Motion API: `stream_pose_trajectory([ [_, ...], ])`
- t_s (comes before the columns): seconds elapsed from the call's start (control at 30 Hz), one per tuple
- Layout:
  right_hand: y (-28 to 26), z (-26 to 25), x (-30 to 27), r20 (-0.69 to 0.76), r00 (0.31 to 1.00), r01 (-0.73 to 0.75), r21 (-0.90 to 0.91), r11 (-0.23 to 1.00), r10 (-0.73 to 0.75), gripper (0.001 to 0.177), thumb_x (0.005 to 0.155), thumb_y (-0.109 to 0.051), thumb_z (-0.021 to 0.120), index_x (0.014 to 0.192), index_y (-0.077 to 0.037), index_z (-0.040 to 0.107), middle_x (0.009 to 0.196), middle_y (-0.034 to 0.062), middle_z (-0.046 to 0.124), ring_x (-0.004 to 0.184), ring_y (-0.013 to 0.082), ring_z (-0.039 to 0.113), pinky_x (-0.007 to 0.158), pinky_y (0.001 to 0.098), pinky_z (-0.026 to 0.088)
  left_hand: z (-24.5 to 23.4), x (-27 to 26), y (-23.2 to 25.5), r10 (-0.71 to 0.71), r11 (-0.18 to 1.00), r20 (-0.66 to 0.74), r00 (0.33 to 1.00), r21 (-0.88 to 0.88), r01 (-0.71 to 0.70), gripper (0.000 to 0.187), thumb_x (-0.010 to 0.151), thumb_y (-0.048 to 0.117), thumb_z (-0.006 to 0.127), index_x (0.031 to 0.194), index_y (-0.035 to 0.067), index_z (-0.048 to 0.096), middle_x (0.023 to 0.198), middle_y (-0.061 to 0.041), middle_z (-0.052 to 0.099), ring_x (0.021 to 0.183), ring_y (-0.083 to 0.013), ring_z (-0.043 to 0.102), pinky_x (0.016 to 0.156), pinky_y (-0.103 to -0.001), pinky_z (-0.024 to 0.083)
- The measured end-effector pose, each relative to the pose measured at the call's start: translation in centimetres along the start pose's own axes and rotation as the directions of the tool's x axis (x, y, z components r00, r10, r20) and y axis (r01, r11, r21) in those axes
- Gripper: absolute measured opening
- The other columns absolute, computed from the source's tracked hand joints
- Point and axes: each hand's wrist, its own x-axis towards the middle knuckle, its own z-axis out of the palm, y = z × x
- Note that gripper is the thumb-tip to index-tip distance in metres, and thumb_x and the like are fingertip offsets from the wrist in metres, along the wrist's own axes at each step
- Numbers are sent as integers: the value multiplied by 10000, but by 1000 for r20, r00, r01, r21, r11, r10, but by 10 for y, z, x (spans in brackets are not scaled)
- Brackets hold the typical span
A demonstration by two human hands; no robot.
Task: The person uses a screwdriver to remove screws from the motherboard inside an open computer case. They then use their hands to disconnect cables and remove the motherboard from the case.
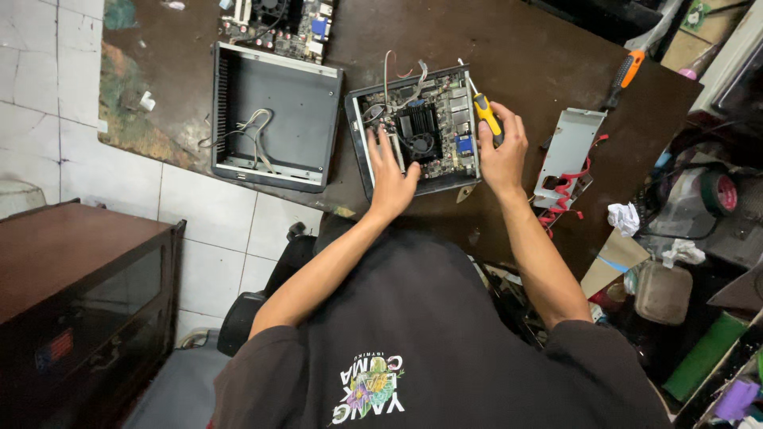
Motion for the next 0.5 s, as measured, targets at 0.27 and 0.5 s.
stream_pose_trajectory([
  [0.27, -6, -16, -3, -38, 990, -118, 317, 941, 137, 448, 921, 18, 686, 1301, -52, 460, 1042, 251, 553, 694, 325, 683, 540, 396, 619, -2, 12, 2, -194, 972, 57, 979, -122, 200, 1001, 873, 122, 672, 1574, 72, -40, 1581, -282, -121, 1478, -465, -28, 1178, -578, 127],
  [0.5, -26, -42, -14, -340, 940, 125, 435, 892, 34, 429, 834, -134, 820, 1129, 85, 598, 980, 203, 536, 819, 229, 578, 611, 332, 584, 9, 11, -9, -118, 988, -83, 990, -109, 109, 1019, 769, 92, 728, 1562, 49, 89, 1557, -348, 39, 1467, -483, 78, 1193, -560, 128],
])
